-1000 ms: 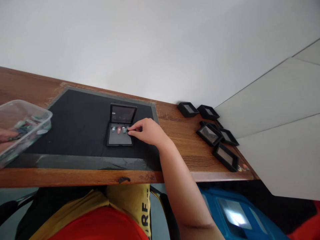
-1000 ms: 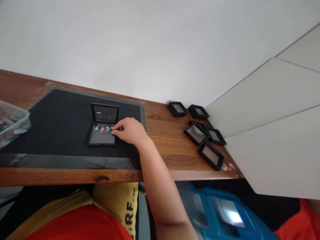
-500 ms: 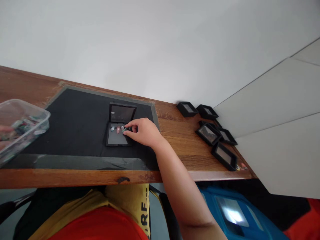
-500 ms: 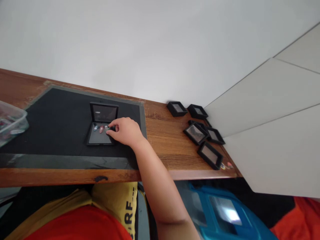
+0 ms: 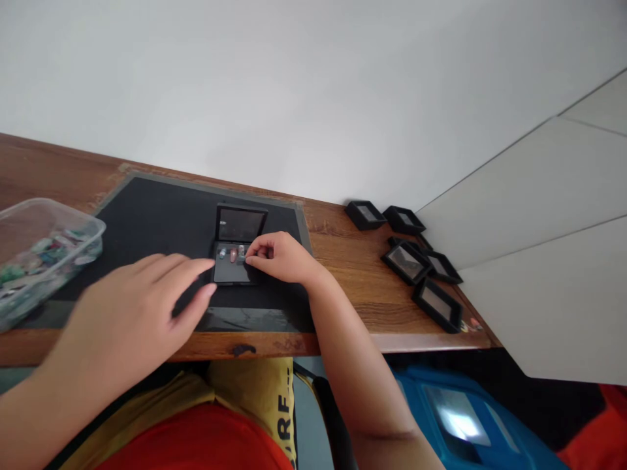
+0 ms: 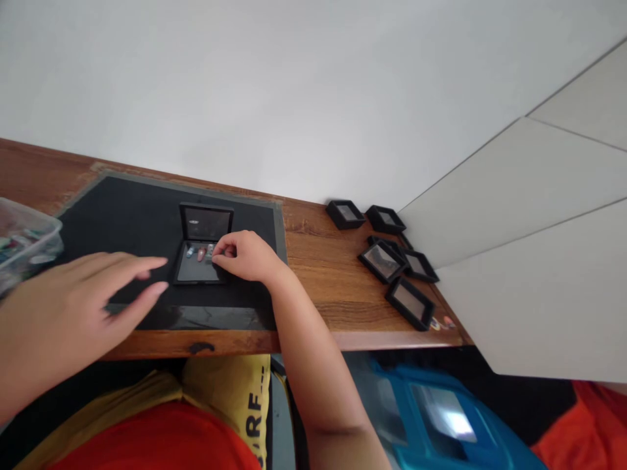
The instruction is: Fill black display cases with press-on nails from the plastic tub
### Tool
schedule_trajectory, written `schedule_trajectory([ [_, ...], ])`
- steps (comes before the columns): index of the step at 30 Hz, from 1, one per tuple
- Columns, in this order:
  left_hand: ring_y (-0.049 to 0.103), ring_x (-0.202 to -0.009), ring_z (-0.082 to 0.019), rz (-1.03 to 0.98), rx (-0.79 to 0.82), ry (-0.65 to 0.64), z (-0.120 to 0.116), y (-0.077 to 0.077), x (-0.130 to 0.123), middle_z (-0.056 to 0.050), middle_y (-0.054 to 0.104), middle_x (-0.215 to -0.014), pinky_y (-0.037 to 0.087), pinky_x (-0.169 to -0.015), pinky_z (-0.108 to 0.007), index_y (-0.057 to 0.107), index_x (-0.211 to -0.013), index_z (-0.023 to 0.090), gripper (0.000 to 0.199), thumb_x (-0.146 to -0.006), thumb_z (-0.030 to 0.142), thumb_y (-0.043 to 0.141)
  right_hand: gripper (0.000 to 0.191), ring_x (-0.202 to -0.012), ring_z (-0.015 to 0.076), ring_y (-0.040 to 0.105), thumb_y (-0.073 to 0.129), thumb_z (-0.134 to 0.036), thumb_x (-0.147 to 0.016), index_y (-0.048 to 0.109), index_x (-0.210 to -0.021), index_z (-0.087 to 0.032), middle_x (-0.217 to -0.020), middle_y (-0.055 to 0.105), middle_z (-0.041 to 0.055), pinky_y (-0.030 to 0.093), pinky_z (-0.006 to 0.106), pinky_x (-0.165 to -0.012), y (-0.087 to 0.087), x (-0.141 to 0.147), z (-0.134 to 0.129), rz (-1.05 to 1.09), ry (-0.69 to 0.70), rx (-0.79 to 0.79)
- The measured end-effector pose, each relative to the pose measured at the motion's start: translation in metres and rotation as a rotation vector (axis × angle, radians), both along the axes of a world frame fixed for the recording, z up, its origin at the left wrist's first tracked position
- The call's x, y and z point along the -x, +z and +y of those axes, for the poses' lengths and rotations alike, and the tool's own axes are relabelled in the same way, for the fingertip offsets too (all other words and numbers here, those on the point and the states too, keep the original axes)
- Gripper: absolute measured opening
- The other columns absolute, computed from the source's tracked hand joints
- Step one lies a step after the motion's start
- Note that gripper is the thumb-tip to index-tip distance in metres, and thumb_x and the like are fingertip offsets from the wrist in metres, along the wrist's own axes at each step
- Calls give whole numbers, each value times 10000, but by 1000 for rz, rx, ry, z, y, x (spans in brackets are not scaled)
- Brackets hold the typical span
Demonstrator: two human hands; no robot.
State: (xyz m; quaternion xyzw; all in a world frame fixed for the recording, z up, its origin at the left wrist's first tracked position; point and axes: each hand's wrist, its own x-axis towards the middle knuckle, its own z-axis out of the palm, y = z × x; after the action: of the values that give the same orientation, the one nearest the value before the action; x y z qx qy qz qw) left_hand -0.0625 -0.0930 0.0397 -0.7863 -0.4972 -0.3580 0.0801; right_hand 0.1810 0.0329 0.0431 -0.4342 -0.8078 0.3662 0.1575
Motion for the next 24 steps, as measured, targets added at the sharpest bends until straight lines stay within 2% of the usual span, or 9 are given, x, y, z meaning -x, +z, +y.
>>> schedule_trajectory([
  [3, 720, -796, -273, 172, -75, -5, 26, -14, -31, -100, 794, -974, 523, -624, -396, 690, -1311, 165, 339, -1038, 291, 534, 111, -623, 73, 519, 773, -258, -848, 761, -845, -147, -701, 667, -32, 407, 218, -629, 2, -2, 2, 243, 30, 194],
  [6, 732, -843, -260, 106, -120, -33, 40, -22, -42, -88, 801, -1003, 558, -664, -381, 674, -1352, 165, 347, -1032, 271, 591, 94, -707, 86, 601, 782, -245, -825, 745, -835, -160, -795, 733, -9, 469, 215, -670, 7, -1, 0, 439, 18, 359],
  [8, 736, -866, -251, 27, -172, -55, 43, -23, -43, -84, 803, -1017, 578, -702, -373, 694, -1314, 171, 317, -1008, 237, 644, 82, -682, 74, 580, 780, -233, -822, 739, -839, -164, -793, 725, -17, 445, 195, -619, 11, -1, -2, 473, 17, 428],
  [11, 742, -875, -245, -37, -260, -84, 43, -22, -40, -86, 805, -1022, 601, -768, -375, 722, -1231, 183, 276, -956, 171, 711, 128, -576, 48, 444, 802, -261, -805, 728, -847, -166, -713, 653, -55, 317, 179, -499, 15, 0, -6, 482, 41, 508],
  [15, 756, -885, -248, -97, -338, -119, 45, -23, -39, -85, 818, -1031, 623, -823, -395, 716, -1227, 208, 338, -906, 115, 761, 229, -535, 44, 334, 874, -289, -725, 703, -819, -168, -616, 536, -93, 210, 187, -453, 15, 1, -8, 554, 77, 620],
  [18, 761, -851, -240, -148, -364, -141, 48, -24, -40, -69, 829, -1000, 632, -803, -399, 717, -1208, 229, 342, -895, 104, 774, 257, -524, 40, 306, 900, -279, -693, 701, -810, -166, -605, 521, -97, 175, 193, -444, 13, 2, -7, 601, 98, 675],
  [24, 769, -756, -205, -259, -358, -117, 48, -23, -42, -19, 836, -904, 629, -731, -376, 751, -1095, 269, 216, -925, 137, 761, 279, -518, 39, 298, 908, -319, -699, 697, -806, -171, -605, 518, -95, 157, 201, -439, 10, 3, -6, 625, 91, 718],
])
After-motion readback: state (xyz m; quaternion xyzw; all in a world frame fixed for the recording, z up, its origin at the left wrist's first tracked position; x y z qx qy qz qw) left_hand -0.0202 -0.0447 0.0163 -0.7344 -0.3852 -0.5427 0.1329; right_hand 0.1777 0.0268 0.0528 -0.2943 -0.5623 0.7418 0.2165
